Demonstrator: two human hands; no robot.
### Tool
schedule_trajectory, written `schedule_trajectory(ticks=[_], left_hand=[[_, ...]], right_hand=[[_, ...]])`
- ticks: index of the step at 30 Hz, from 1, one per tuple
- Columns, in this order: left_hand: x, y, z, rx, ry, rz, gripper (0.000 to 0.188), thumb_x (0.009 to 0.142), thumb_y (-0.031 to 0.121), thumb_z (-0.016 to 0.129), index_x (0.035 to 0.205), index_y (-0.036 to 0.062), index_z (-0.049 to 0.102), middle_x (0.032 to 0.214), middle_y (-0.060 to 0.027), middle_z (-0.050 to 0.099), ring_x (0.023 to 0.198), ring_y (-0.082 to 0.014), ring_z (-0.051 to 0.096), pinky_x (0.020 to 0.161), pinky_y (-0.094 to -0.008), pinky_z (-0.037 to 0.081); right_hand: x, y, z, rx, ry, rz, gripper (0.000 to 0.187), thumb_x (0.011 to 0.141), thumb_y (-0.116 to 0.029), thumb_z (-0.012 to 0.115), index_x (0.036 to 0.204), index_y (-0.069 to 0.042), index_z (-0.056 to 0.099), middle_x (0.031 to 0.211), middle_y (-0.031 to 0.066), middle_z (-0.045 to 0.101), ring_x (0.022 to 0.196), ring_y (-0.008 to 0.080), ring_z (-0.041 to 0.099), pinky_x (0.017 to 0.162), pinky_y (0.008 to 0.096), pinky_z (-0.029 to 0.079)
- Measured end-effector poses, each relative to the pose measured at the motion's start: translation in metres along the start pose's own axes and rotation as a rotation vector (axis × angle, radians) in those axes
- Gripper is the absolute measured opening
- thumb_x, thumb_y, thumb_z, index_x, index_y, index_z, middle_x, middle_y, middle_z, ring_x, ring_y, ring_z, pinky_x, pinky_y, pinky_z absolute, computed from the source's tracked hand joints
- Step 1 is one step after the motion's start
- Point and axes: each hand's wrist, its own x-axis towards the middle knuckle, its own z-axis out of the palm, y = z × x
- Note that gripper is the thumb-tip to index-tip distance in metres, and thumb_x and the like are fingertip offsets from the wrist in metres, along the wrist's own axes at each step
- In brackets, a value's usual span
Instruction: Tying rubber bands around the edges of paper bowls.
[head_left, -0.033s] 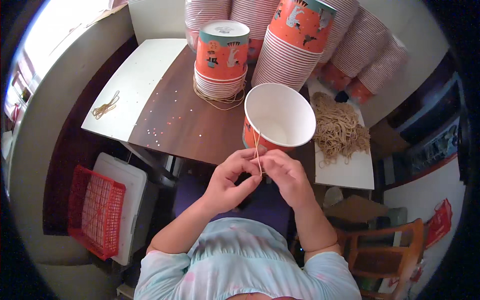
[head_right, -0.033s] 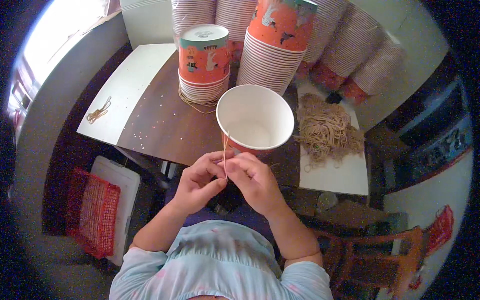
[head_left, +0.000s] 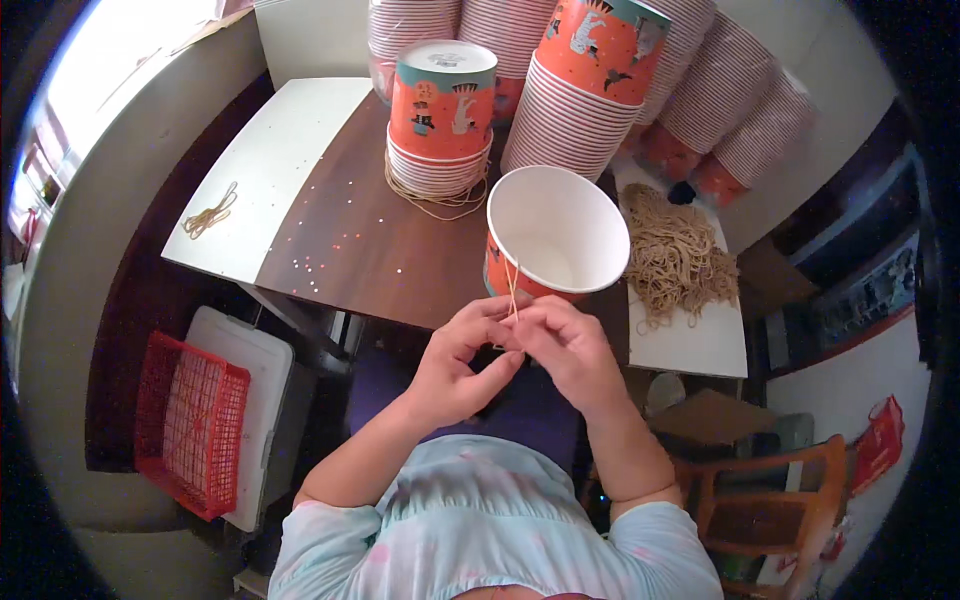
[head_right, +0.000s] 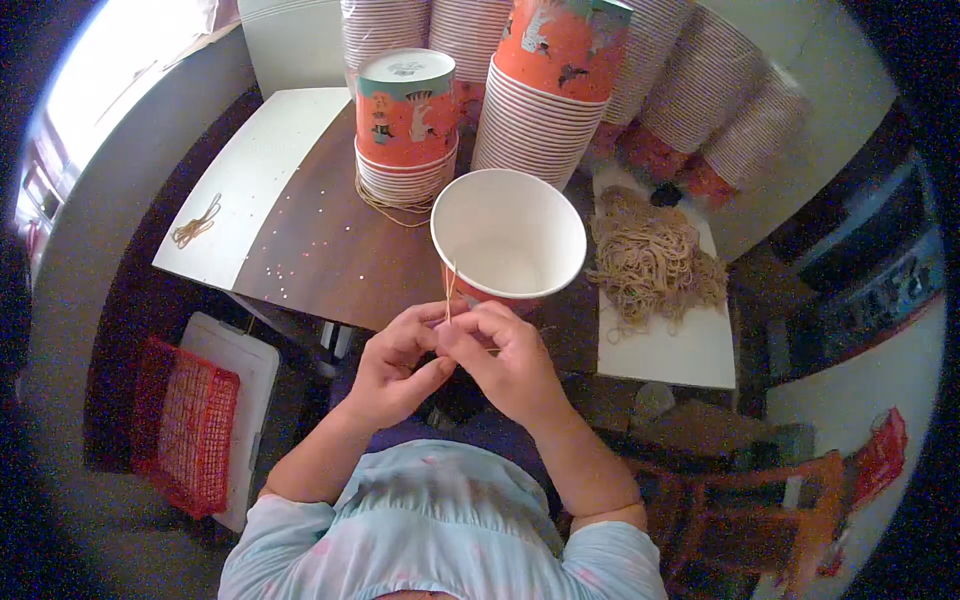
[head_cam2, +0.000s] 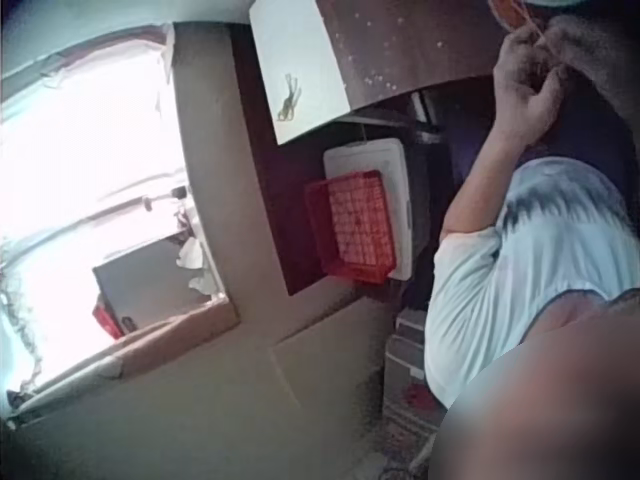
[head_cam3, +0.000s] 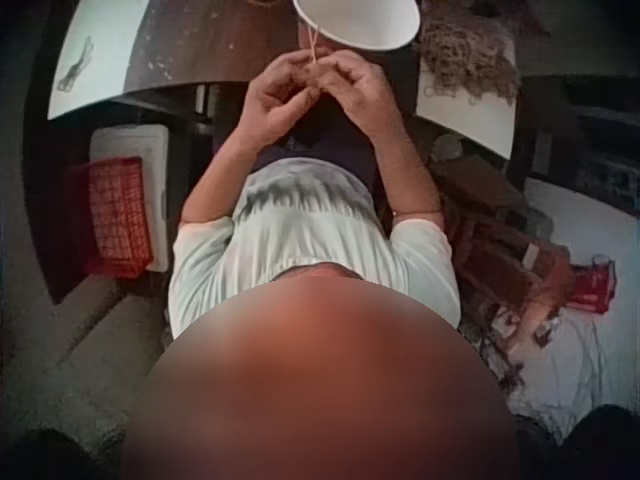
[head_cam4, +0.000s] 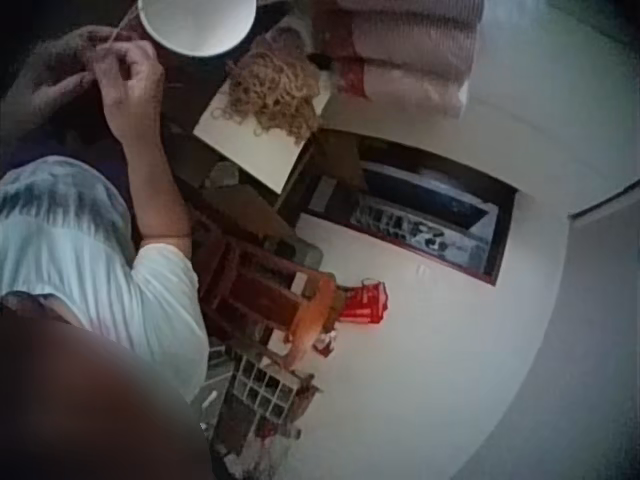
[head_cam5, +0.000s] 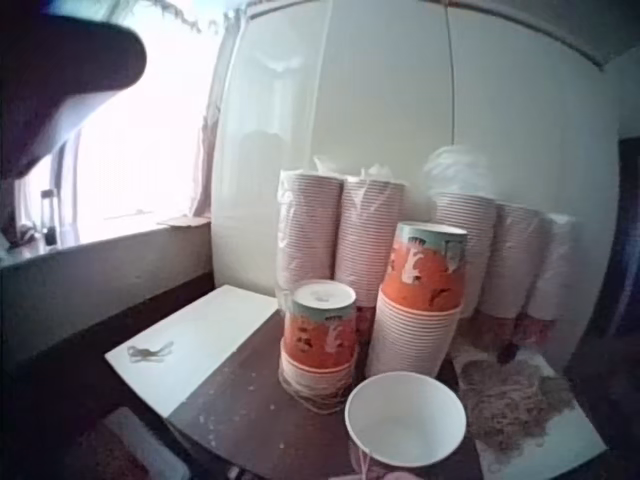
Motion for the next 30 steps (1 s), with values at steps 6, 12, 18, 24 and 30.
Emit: schedule_trajectory(ticks=[6,12,18,24,30], left_hand=[[0.002,0.004,0.004,-0.366,0.151,-0.144,0.032,0.077,-0.002,0.061,0.107,0.0016,0.049,0.116,-0.0075,0.051,0.088,-0.0100,0.055,0.073,-0.0258,0.048],[0.026,0.025,-0.007,0.460,0.029,-0.097,0.046,0.070,-0.005,0.060,0.115,0.0049,0.051,0.091,-0.0047,0.052,0.071,-0.0106,0.051,0.060,-0.0246,0.045],[0.024,0.003,-0.009,0.776,0.162,0.037,0.031,0.073,-0.002,0.063,0.103,0.0054,0.059,0.086,-0.0119,0.053,0.068,-0.0275,0.058,0.061,-0.0355,0.050],[0.013,-0.003,0.010,0.632,0.445,0.110,0.017,0.079,0.002,0.067,0.096,0.0019,0.063,0.085,-0.0059,0.058,0.063,-0.0156,0.059,0.059,-0.0268,0.050],[0.017,0.006,0.013,-0.704,0.551,-0.559,0.011,0.087,0.012,0.062,0.091,0.0014,0.063,0.070,0.0000,0.058,0.053,-0.0047,0.045,0.049,-0.0197,0.035]], right_hand=[[-0.001,0.005,0.001,0.114,0.013,0.144,0.010,0.087,-0.007,0.062,0.092,0.002,0.066,0.088,0.0014,0.063,0.075,0.0068,0.058,0.070,0.0216,0.047],[0.001,-0.004,0.000,-0.273,0.044,-0.043,0.012,0.082,-0.005,0.065,0.092,0.000,0.068,0.084,0.0108,0.063,0.073,0.0205,0.062,0.067,0.0290,0.049],[0.003,-0.001,0.009,-0.591,0.238,-0.304,0.015,0.080,-0.003,0.064,0.095,-0.002,0.063,0.084,0.0132,0.062,0.075,0.0299,0.063,0.065,0.0373,0.051],[0.008,0.024,0.025,-0.900,0.463,-0.419,0.014,0.078,-0.001,0.066,0.091,-0.002,0.062,0.082,0.0116,0.061,0.073,0.0303,0.063,0.063,0.0356,0.051],[0.026,0.035,0.032,-0.660,0.411,-0.315,0.012,0.082,-0.005,0.061,0.093,-0.003,0.065,0.082,0.0099,0.064,0.072,0.0260,0.064,0.063,0.0335,0.051]])
